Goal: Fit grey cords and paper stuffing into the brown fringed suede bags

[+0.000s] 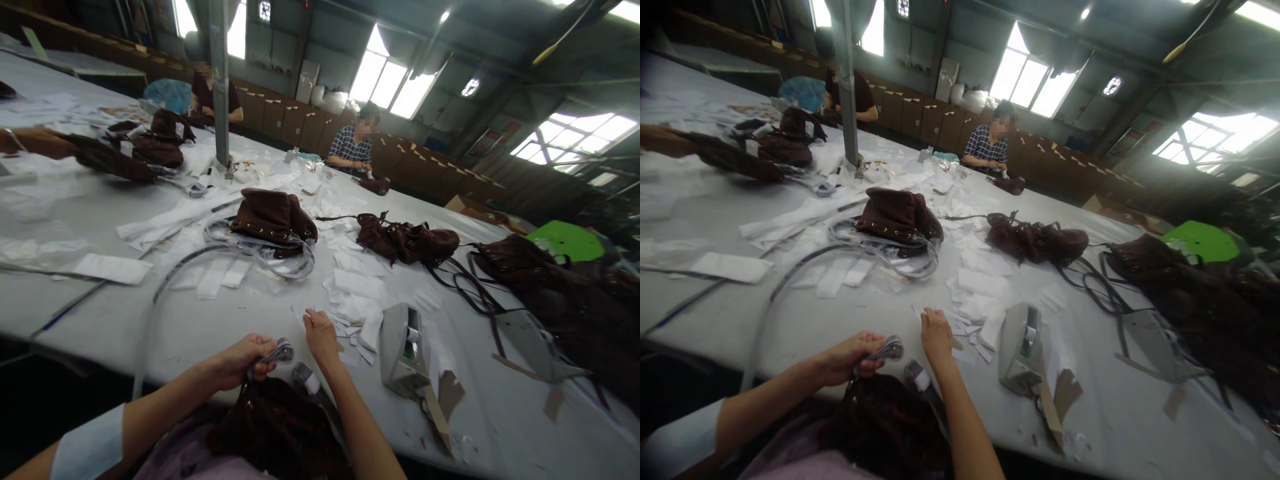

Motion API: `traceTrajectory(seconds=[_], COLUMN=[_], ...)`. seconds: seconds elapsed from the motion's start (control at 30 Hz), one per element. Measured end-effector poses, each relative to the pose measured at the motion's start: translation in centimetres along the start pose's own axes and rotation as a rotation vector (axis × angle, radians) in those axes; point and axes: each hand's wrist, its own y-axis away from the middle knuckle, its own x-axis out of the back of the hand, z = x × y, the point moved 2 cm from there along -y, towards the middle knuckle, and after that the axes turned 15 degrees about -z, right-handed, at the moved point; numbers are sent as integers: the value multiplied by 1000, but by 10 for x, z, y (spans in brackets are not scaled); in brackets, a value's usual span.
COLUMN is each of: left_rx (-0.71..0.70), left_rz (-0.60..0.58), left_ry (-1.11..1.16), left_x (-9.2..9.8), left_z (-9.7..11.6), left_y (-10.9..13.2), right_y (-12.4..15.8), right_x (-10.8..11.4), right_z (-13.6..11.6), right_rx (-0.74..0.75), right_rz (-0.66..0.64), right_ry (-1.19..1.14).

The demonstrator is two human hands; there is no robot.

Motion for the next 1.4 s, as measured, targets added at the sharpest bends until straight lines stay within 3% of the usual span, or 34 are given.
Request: traceTrajectory(seconds=[0.2,0.37,0.5,0.6,0.7,0.83,1.07,1.4], left_rx=[-25,-36,-49,-56,-85,-117,-151,-222], left_rz=[8,28,11,-6,20,31,36,167], left_ry=[108,157,185,211,244,197,66,-135], left_x=[1,3,1,1,5,10,1,-12], left_z=[-1,-2,1,1,-3,-9,-9,-6], left_y=[1,2,7,8,7,4,5,7], right_y=[-30,-25,-2,35,76,106,108,108], right_x=[-29,-13,26,44,43,30,23,14], right_z=[-7,-12,-12,-21,-40,-59,-66,-66], right_rx=[-63,-66,-96,-63,29,-4,-57,-92], right_rz=[-89,-2,104,121,23,-37,-9,53], right_ry=[131,123,31,-258,-583,-685,-721,-724])
